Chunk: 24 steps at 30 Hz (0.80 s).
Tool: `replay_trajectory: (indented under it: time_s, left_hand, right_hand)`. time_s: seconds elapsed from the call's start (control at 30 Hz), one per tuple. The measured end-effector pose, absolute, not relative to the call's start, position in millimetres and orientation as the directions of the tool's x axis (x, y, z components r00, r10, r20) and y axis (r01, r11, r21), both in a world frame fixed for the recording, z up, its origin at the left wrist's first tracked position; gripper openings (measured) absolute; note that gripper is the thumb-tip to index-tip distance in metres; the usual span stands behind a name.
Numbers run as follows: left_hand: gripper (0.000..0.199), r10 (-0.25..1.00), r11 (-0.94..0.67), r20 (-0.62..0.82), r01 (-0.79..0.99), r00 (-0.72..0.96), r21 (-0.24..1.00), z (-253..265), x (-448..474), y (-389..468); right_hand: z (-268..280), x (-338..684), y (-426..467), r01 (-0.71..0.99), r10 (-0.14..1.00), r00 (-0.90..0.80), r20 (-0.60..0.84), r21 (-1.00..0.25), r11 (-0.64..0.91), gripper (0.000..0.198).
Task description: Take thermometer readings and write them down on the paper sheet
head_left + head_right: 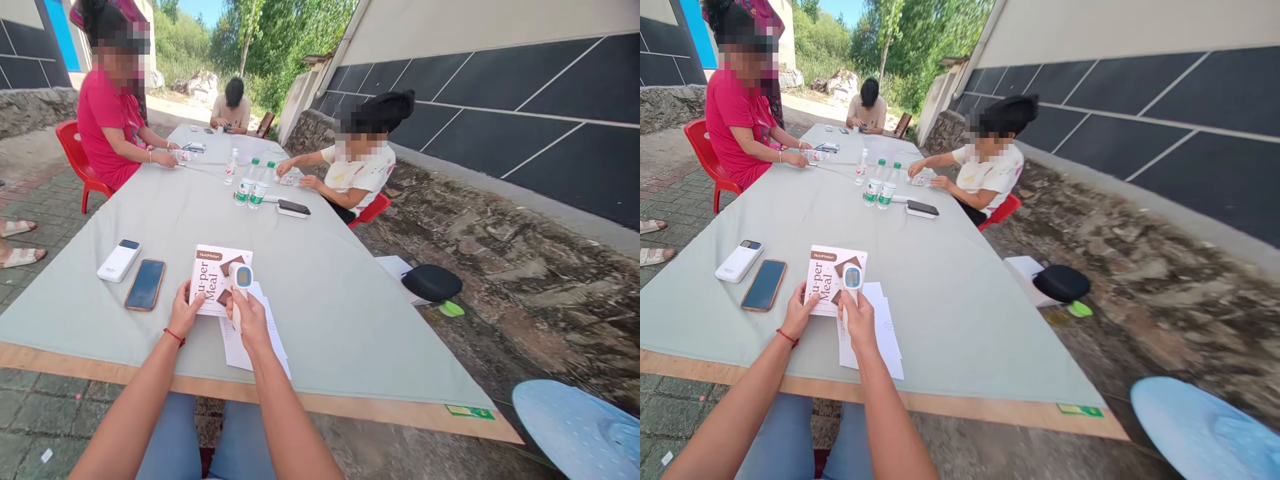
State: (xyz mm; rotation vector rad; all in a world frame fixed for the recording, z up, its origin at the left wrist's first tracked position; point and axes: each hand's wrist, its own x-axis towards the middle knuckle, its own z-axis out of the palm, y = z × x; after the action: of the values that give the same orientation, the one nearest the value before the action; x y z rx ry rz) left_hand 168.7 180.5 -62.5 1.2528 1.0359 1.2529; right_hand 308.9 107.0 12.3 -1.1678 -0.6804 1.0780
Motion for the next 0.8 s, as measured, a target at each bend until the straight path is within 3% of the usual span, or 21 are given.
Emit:
replay_trajectory:
  time_s: [0.43,0.57,0.8]
  left_hand:
    - [0.072,0.963,0.076,0.004,-0.290,0.268,0.954,-44,162,181]
    - [0.068,0.975,0.008,0.063,-0.317,0.212,0.948,-31,173,198]
    - [0.066,0.949,-0.201,0.230,-0.147,0.216,0.969,-9,241,271]
  right_hand:
    - [36,308,65,-0.248,0.939,0.345,-0.012,-0.966,0.079,0.031]
    - [51,321,31,-0.215,0.935,0.349,0.064,-0.965,0.147,0.031]
    - [63,351,10,-0.240,0.908,0.409,0.087,-0.950,0.199,0.031]
